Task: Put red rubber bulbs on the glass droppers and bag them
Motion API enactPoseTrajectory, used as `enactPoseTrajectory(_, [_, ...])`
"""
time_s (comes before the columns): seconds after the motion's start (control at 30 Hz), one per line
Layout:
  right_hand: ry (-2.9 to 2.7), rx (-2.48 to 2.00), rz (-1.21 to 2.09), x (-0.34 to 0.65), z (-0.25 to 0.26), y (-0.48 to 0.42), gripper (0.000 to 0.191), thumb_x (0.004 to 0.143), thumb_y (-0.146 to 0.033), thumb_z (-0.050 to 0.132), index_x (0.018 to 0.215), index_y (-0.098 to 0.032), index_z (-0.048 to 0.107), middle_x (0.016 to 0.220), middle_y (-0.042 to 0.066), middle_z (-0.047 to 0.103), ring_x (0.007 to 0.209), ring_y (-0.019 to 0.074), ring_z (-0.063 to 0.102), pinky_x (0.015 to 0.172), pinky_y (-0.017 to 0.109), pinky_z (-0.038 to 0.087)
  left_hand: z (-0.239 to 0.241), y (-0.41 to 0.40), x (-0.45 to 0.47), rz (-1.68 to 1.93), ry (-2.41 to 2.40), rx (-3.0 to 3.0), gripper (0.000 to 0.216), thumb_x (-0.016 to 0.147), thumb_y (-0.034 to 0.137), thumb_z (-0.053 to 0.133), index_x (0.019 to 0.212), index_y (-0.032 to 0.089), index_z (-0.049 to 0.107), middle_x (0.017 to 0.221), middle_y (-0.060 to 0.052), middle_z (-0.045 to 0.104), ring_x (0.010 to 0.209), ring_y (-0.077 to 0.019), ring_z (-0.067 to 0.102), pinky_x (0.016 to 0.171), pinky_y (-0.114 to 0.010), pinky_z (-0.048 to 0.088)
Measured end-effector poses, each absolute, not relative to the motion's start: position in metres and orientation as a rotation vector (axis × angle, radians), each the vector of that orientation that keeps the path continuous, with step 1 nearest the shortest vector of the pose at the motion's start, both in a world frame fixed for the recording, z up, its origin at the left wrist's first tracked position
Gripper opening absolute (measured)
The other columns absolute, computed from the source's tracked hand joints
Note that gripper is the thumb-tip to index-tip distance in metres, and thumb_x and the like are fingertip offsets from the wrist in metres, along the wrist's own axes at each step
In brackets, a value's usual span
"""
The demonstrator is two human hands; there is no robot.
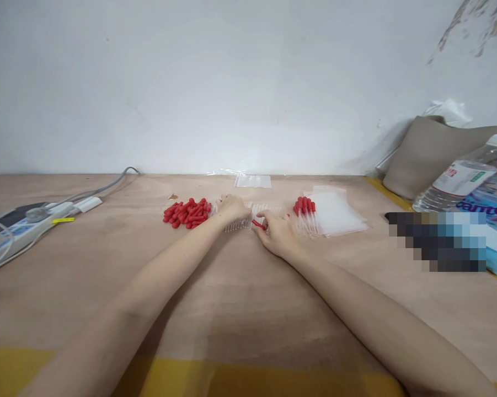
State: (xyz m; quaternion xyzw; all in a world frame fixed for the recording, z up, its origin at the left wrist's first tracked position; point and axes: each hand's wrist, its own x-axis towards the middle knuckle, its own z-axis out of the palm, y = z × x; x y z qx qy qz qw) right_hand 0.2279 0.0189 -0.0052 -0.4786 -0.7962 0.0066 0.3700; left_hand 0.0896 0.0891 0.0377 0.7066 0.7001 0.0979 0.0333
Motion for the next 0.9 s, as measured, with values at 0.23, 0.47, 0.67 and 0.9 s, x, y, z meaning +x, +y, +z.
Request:
enactPoseTrajectory(0.23, [-2.022,-1.077,-0.046,0.231,-0.010,0.023,0.018,0.081,-0.029,0.052,0.085,-0.020,0.067,0.079,0.006,0.064,0.074,0.0178,0.056,0.072,0.034,0.041,0.039,0.060,0.057,0.587,1.820,2.486,0.019,0.084,0.029,0.042,0.089,0.016,0.055,0.096,-0.009,0.061,0.093,-0.0237,0.052,0.083,-0.038,0.036])
enactPoseTrajectory(0.47, [-2.056,-0.980,-0.055,0.227,-0.007,0.019,0.020,0.084,-0.027,0.050,0.092,-0.021,0.067,0.082,0.007,0.064,0.077,0.0182,0.057,0.073,0.035,0.045,0.003,0.033,-0.003,1.063,1.177,2.963,0.020,0.090,0.022,0.037,0.100,0.017,0.054,0.085,-0.003,0.065,0.075,-0.0135,0.057,0.094,-0.036,0.032])
enactPoseTrajectory(0.67, [-2.125,-0.927,-0.009,0.221,-0.004,0.011,0.020,0.084,-0.027,0.049,0.094,-0.023,0.066,0.084,0.006,0.064,0.076,0.0169,0.058,0.072,0.034,0.047,-0.009,0.032,-0.007,1.128,1.092,2.995,0.023,0.089,0.020,0.040,0.099,0.020,0.060,0.086,-0.003,0.067,0.078,-0.0133,0.060,0.094,-0.038,0.034])
enactPoseTrajectory(0.9, [-2.117,-0.900,0.046,0.220,0.004,0.005,0.021,0.085,-0.026,0.047,0.095,-0.022,0.065,0.085,0.005,0.063,0.071,0.0137,0.059,0.065,0.028,0.048,-0.010,0.034,-0.010,1.117,1.014,3.061,0.025,0.088,0.016,0.040,0.102,0.021,0.060,0.091,-0.003,0.067,0.081,-0.0134,0.060,0.096,-0.039,0.032])
